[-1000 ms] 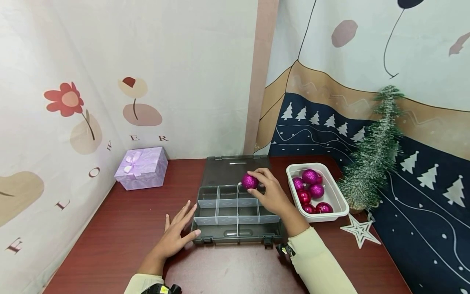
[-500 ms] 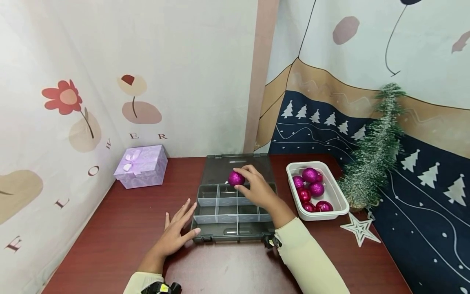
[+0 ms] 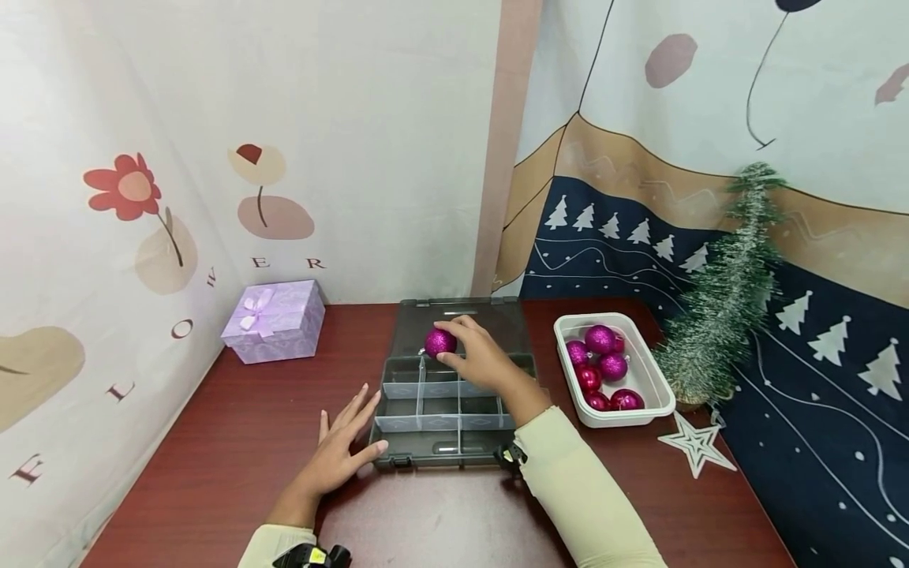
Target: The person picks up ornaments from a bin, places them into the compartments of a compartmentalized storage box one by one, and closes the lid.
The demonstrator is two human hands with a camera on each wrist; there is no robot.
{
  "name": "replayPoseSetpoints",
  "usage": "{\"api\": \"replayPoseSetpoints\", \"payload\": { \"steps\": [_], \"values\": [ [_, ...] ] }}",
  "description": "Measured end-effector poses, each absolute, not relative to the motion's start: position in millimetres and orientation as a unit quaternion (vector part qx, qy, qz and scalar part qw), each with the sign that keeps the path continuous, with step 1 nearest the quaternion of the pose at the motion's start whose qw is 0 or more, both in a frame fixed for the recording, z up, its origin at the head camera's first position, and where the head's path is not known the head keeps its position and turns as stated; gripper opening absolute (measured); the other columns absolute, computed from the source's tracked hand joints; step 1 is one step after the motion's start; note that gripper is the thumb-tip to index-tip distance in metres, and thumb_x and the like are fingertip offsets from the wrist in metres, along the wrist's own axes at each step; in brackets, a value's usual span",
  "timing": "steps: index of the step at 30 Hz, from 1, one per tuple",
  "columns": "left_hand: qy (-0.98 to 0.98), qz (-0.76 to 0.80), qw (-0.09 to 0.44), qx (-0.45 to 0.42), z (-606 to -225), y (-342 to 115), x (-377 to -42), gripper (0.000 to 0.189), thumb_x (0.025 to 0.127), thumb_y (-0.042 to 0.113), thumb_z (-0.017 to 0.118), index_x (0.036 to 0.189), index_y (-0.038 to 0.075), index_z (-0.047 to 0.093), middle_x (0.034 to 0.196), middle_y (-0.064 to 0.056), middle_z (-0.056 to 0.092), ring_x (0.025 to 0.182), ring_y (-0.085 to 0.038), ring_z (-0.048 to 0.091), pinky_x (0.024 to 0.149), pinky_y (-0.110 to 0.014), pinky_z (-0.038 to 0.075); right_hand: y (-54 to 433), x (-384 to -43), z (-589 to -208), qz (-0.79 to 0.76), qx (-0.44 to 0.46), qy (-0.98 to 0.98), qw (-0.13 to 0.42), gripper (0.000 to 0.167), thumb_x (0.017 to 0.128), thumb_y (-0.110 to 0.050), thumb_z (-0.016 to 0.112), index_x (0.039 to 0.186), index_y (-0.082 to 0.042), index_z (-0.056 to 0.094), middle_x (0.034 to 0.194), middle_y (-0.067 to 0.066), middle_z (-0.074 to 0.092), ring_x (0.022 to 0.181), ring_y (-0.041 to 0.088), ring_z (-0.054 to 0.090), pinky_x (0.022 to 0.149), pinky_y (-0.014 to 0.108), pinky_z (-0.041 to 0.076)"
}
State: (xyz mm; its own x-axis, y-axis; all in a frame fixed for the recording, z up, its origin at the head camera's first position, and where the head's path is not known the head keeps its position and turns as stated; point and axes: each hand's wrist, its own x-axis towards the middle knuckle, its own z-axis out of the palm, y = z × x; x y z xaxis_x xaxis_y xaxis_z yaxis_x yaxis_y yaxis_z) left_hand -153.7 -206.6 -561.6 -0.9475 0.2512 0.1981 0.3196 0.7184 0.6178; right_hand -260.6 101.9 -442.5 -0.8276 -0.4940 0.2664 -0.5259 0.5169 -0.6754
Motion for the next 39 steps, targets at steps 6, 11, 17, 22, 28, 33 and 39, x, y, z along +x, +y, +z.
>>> {"api": "replayPoseSetpoints", "payload": {
  "steps": [6, 11, 17, 22, 28, 33, 39],
  "values": [
    [-0.927, -0.338, 0.048, -0.153, -561, -206, -154, 0.088, 0.096, 0.052, 0.075, 0.171, 0.022, 0.040, 0.181, -0.018, 0.027, 0.163, -0.052, 0.032, 0.119, -0.093, -0.006, 93, -266, -443, 0.391, 0.285, -0.875, -0.005, 0.058, 0.102, -0.013, 0.077, 0.157, -0.010, 0.059, 0.147, 0.018, 0.061, 0.139, 0.038, 0.061, 0.111, 0.060, 0.058],
    [-0.927, -0.339, 0.048, -0.155, -561, -205, -154, 0.088, 0.096, 0.052, 0.075, 0.171, 0.022, 0.040, 0.181, -0.019, 0.027, 0.163, -0.053, 0.032, 0.119, -0.093, -0.007, 86, -269, -443, 0.398, 0.278, -0.874, -0.022, 0.058, 0.103, -0.013, 0.077, 0.158, -0.012, 0.058, 0.149, 0.017, 0.060, 0.140, 0.037, 0.060, 0.113, 0.060, 0.057],
    [-0.925, -0.340, 0.052, -0.159, -560, -206, -155, 0.088, 0.096, 0.050, 0.075, 0.170, 0.020, 0.041, 0.181, -0.019, 0.028, 0.162, -0.053, 0.033, 0.118, -0.093, -0.007, 76, -273, -443, 0.392, 0.284, -0.874, -0.030, 0.058, 0.104, -0.013, 0.076, 0.158, -0.011, 0.057, 0.147, 0.016, 0.061, 0.138, 0.035, 0.062, 0.113, 0.058, 0.057],
    [-0.926, -0.339, 0.051, -0.160, -560, -206, -157, 0.088, 0.096, 0.051, 0.075, 0.170, 0.020, 0.041, 0.181, -0.019, 0.028, 0.163, -0.053, 0.033, 0.118, -0.093, -0.007, 68, -277, -443, 0.382, 0.290, -0.877, -0.032, 0.058, 0.104, -0.014, 0.076, 0.158, -0.008, 0.055, 0.148, 0.017, 0.061, 0.138, 0.034, 0.063, 0.115, 0.055, 0.057],
    [-0.926, -0.340, 0.049, -0.157, -561, -206, -157, 0.088, 0.096, 0.051, 0.074, 0.171, 0.020, 0.040, 0.181, -0.019, 0.028, 0.163, -0.053, 0.032, 0.118, -0.094, -0.007, 58, -281, -447, 0.363, 0.293, -0.883, -0.038, 0.052, 0.104, -0.015, 0.076, 0.152, -0.004, 0.059, 0.145, 0.016, 0.064, 0.136, 0.033, 0.065, 0.115, 0.051, 0.057],
    [-0.927, -0.338, 0.049, -0.155, -563, -207, -155, 0.087, 0.096, 0.051, 0.075, 0.171, 0.022, 0.040, 0.181, -0.018, 0.028, 0.163, -0.053, 0.033, 0.118, -0.094, -0.006, 52, -283, -453, 0.362, 0.293, -0.884, -0.046, 0.047, 0.103, -0.014, 0.077, 0.146, -0.004, 0.062, 0.145, 0.016, 0.066, 0.136, 0.032, 0.065, 0.115, 0.051, 0.057],
    [-0.927, -0.337, 0.054, -0.156, -562, -207, -156, 0.087, 0.096, 0.051, 0.075, 0.171, 0.022, 0.040, 0.181, -0.019, 0.029, 0.162, -0.053, 0.034, 0.118, -0.095, -0.004, 45, -286, -457, 0.358, 0.290, -0.885, -0.065, 0.047, 0.103, -0.013, 0.077, 0.146, -0.006, 0.062, 0.145, 0.016, 0.066, 0.136, 0.031, 0.064, 0.114, 0.050, 0.058]
  ]
}}
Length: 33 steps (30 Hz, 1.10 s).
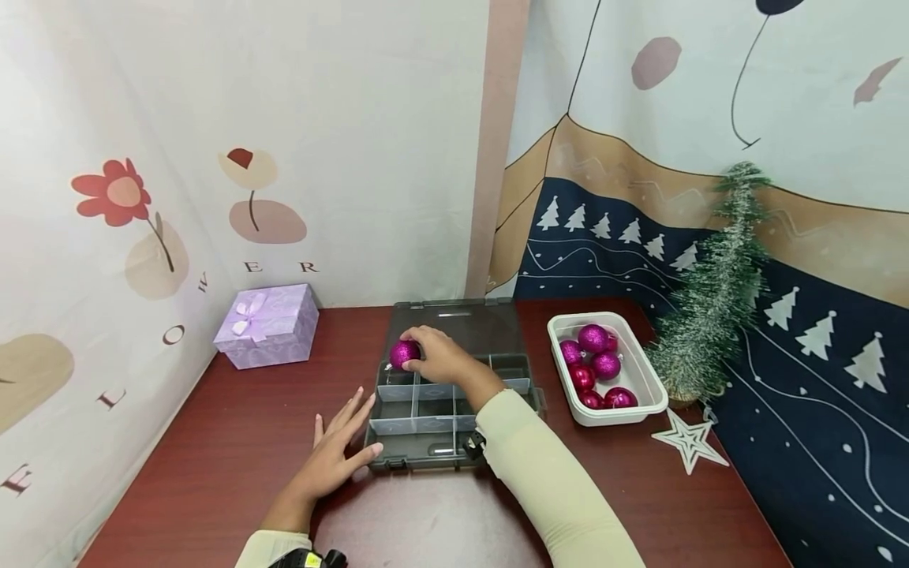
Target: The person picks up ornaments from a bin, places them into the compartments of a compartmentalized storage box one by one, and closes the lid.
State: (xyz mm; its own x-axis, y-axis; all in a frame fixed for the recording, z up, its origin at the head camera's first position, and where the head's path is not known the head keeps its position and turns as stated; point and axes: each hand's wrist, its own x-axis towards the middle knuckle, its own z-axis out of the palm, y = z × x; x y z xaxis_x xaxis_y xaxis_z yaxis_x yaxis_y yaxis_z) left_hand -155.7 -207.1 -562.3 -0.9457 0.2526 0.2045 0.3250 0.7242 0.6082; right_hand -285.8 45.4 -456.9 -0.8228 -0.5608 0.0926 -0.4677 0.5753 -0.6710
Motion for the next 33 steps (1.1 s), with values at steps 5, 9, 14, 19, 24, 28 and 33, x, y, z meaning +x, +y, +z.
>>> {"api": "replayPoseSetpoints", "payload": {
  "steps": [5, 9, 14, 19, 24, 28, 33],
  "values": [
    [-0.926, -0.338, 0.055, -0.155, -561, -207, -156, 0.087, 0.096, 0.050, 0.075, 0.170, 0.020, 0.042, 0.180, -0.019, 0.029, 0.162, -0.054, 0.034, 0.118, -0.094, -0.004, 41, -288, -459, -0.341, -0.300, 0.888, 0.077, 0.046, 0.104, -0.016, 0.076, 0.146, -0.007, 0.062, 0.146, 0.016, 0.066, 0.139, 0.033, 0.062, 0.114, 0.051, 0.057],
    [-0.926, -0.338, 0.055, -0.157, -563, -207, -156, 0.087, 0.096, 0.051, 0.075, 0.170, 0.019, 0.042, 0.180, -0.019, 0.029, 0.162, -0.054, 0.034, 0.118, -0.094, -0.004, 39, -288, -462, -0.326, -0.302, 0.892, 0.083, 0.046, 0.104, -0.020, 0.076, 0.147, -0.008, 0.063, 0.148, 0.016, 0.064, 0.142, 0.035, 0.059, 0.119, 0.056, 0.052],
    [-0.927, -0.337, 0.053, -0.154, -564, -207, -155, 0.087, 0.096, 0.051, 0.075, 0.170, 0.020, 0.041, 0.181, -0.019, 0.029, 0.162, -0.054, 0.033, 0.118, -0.094, -0.005, 37, -288, -466, -0.302, -0.294, 0.902, 0.093, 0.047, 0.106, -0.027, 0.075, 0.149, -0.013, 0.062, 0.153, 0.013, 0.060, 0.147, 0.036, 0.052, 0.122, 0.064, 0.040],
    [-0.928, -0.338, 0.051, -0.149, -563, -207, -155, 0.087, 0.096, 0.052, 0.075, 0.170, 0.022, 0.041, 0.181, -0.018, 0.029, 0.163, -0.053, 0.033, 0.119, -0.093, -0.005, 33, -290, -469, -0.289, -0.292, 0.907, 0.091, 0.048, 0.106, -0.030, 0.074, 0.150, -0.016, 0.063, 0.158, 0.012, 0.056, 0.150, 0.036, 0.046, 0.120, 0.063, 0.038],
    [-0.927, -0.339, 0.053, -0.152, -562, -207, -155, 0.087, 0.096, 0.051, 0.075, 0.170, 0.021, 0.041, 0.180, -0.019, 0.029, 0.162, -0.053, 0.033, 0.118, -0.094, -0.005, 32, -290, -471, -0.285, -0.288, 0.909, 0.101, 0.047, 0.106, -0.030, 0.074, 0.151, -0.019, 0.063, 0.161, 0.011, 0.053, 0.153, 0.035, 0.043, 0.121, 0.062, 0.036],
    [-0.926, -0.341, 0.055, -0.154, -562, -206, -155, 0.086, 0.096, 0.050, 0.075, 0.170, 0.021, 0.041, 0.180, -0.020, 0.029, 0.162, -0.053, 0.033, 0.118, -0.094, -0.005, 32, -291, -472, -0.275, -0.286, 0.912, 0.105, 0.046, 0.106, -0.030, 0.074, 0.150, -0.021, 0.064, 0.161, 0.012, 0.052, 0.153, 0.035, 0.042, 0.121, 0.061, 0.035],
    [-0.925, -0.342, 0.055, -0.156, -562, -206, -156, 0.087, 0.096, 0.050, 0.076, 0.170, 0.020, 0.041, 0.180, -0.020, 0.029, 0.162, -0.054, 0.033, 0.117, -0.094, -0.005, 32, -293, -473, -0.260, -0.289, 0.915, 0.109, 0.046, 0.106, -0.031, 0.074, 0.150, -0.022, 0.065, 0.160, 0.012, 0.052, 0.152, 0.034, 0.042, 0.121, 0.059, 0.036]
  ]
}}
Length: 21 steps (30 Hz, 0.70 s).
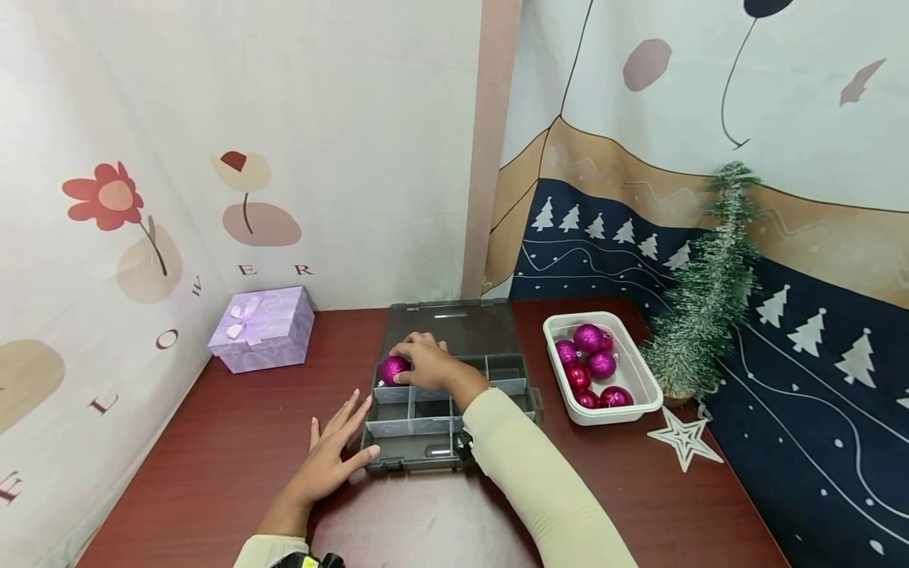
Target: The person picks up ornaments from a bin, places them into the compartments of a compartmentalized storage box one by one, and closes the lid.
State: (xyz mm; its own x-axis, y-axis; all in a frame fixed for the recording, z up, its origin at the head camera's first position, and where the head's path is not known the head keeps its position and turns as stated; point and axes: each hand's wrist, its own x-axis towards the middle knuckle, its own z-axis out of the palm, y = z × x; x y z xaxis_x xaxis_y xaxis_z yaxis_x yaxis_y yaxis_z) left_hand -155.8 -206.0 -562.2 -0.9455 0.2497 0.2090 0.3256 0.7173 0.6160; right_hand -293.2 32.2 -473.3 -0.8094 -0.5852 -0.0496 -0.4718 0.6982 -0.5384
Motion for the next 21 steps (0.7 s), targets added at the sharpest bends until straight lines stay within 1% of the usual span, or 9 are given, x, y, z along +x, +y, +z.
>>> {"api": "replayPoseSetpoints", "payload": {
  "steps": [5, 12, 15, 21],
  "values": [
    [-0.926, -0.342, 0.054, -0.154, -562.2, -205.9, -155.5, 0.086, 0.096, 0.050, 0.076, 0.170, 0.022, 0.041, 0.180, -0.019, 0.029, 0.162, -0.054, 0.033, 0.118, -0.094, -0.005, 31.1, -293.9, -474.7, -0.251, -0.284, 0.918, 0.113, 0.045, 0.105, -0.031, 0.076, 0.148, -0.024, 0.067, 0.159, 0.011, 0.053, 0.150, 0.033, 0.042, 0.119, 0.057, 0.036],
    [-0.927, -0.341, 0.050, -0.149, -562.1, -205.7, -155.7, 0.087, 0.096, 0.050, 0.076, 0.170, 0.023, 0.041, 0.181, -0.019, 0.029, 0.162, -0.053, 0.033, 0.119, -0.093, -0.005, 29.6, -293.0, -474.2, -0.238, -0.284, 0.922, 0.114, 0.046, 0.103, -0.031, 0.078, 0.148, -0.025, 0.069, 0.160, 0.010, 0.053, 0.153, 0.033, 0.040, 0.120, 0.057, 0.034],
    [-0.925, -0.344, 0.052, -0.151, -561.5, -205.6, -155.4, 0.087, 0.096, 0.049, 0.076, 0.170, 0.021, 0.042, 0.180, -0.020, 0.029, 0.162, -0.054, 0.033, 0.118, -0.093, -0.005, 29.1, -292.1, -473.6, -0.228, -0.285, 0.923, 0.120, 0.046, 0.104, -0.031, 0.077, 0.149, -0.025, 0.068, 0.162, 0.010, 0.051, 0.154, 0.033, 0.039, 0.120, 0.056, 0.034],
    [-0.924, -0.347, 0.052, -0.151, -561.1, -205.7, -155.0, 0.087, 0.095, 0.049, 0.076, 0.170, 0.021, 0.042, 0.180, -0.020, 0.030, 0.162, -0.054, 0.033, 0.118, -0.093, -0.006, 28.9, -291.7, -473.8, -0.215, -0.285, 0.926, 0.125, 0.039, 0.107, -0.032, 0.072, 0.146, -0.027, 0.070, 0.164, 0.008, 0.049, 0.156, 0.032, 0.037, 0.120, 0.055, 0.034]
  ]
}}
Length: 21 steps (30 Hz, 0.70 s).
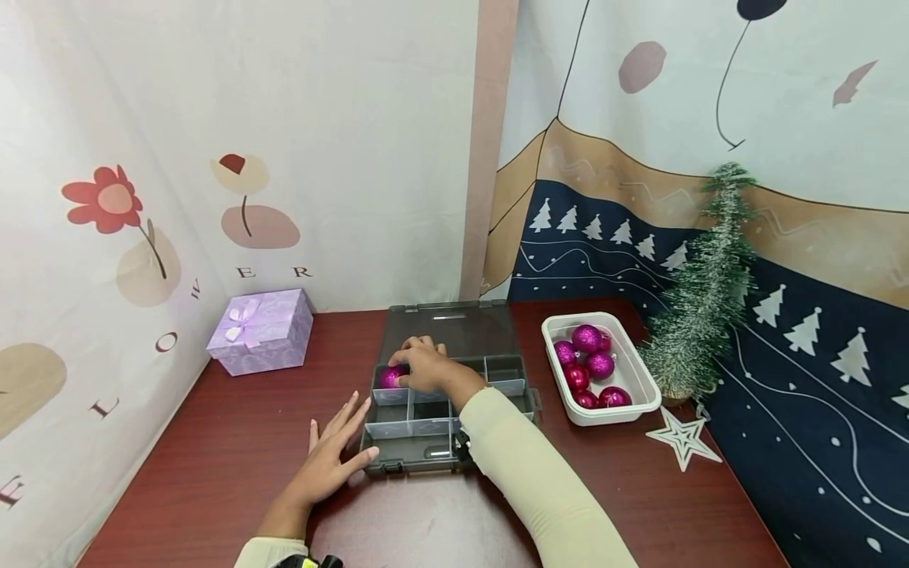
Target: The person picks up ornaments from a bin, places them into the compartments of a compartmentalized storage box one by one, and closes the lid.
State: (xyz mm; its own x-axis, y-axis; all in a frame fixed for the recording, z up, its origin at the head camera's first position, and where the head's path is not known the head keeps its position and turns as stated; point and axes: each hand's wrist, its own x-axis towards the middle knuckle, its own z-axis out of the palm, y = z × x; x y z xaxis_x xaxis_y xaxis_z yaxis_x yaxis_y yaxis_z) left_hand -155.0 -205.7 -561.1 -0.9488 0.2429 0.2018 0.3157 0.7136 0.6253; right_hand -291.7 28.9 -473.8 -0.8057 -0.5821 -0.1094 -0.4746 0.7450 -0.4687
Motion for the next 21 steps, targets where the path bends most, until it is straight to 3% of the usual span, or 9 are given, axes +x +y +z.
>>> {"api": "replayPoseSetpoints", "payload": {
  "steps": [21],
  "values": [
    [-0.925, -0.342, 0.058, -0.153, -563, -206, -155, 0.086, 0.096, 0.049, 0.076, 0.170, 0.020, 0.042, 0.180, -0.020, 0.030, 0.162, -0.054, 0.033, 0.118, -0.093, -0.005, 43, -294, -464, -0.279, -0.275, 0.912, 0.123, 0.045, 0.108, -0.030, 0.070, 0.152, -0.019, 0.065, 0.167, 0.015, 0.045, 0.159, 0.040, 0.033, 0.125, 0.067, 0.030]
  ]
}}
